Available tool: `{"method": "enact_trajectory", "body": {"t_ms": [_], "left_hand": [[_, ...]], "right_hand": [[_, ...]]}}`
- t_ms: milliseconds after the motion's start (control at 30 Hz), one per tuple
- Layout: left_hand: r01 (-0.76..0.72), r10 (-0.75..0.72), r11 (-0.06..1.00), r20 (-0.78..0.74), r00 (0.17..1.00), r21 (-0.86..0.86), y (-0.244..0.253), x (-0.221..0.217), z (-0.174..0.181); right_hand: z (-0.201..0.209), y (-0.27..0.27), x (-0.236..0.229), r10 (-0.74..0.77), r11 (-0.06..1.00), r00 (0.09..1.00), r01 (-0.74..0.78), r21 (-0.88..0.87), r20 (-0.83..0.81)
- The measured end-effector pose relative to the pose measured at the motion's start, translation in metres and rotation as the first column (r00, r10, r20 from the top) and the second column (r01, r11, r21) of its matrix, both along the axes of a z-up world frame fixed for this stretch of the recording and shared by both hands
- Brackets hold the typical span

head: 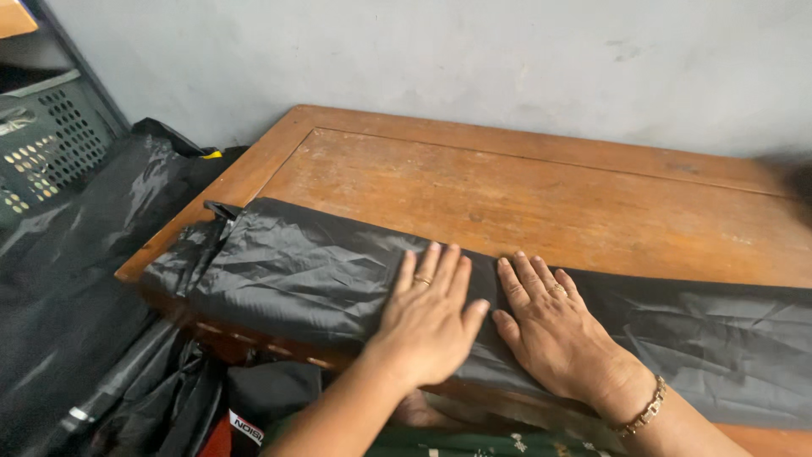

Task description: The person folds a black cloth on a wooden table, smoothing it with their hands before placing it into a black storage pouch and securing the zipper.

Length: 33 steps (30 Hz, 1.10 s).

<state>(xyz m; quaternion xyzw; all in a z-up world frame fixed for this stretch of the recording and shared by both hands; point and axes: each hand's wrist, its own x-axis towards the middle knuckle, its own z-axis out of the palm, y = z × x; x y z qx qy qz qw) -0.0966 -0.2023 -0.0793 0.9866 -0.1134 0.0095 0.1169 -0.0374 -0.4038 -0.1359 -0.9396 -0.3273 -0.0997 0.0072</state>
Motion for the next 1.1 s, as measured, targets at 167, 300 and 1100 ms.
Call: {"method": "enact_trajectory", "body": {"t_ms": [167,300,1100], "left_hand": [[-0.220,0.240,0.969,-0.223,0.945,0.112,0.092,0.015,0.017],[-0.329,0.370,0.907,-0.127,0.920,0.262,0.162,0.030,0.007],[-0.031,0.006,0.998,0.396,0.918,0.057,0.006,0.023,-0.053]], "right_hand": [[0.008,0.003,-0.004,-0.003,1.000,1.000,0.003,-0.009,-0.026],[0.009,0.002,-0.007,-0.014,1.000,0.999,0.014,0.010,-0.050],[0.006,-0.031,-0.018,0.074,0.992,0.966,-0.097,0.085,0.247]]}}
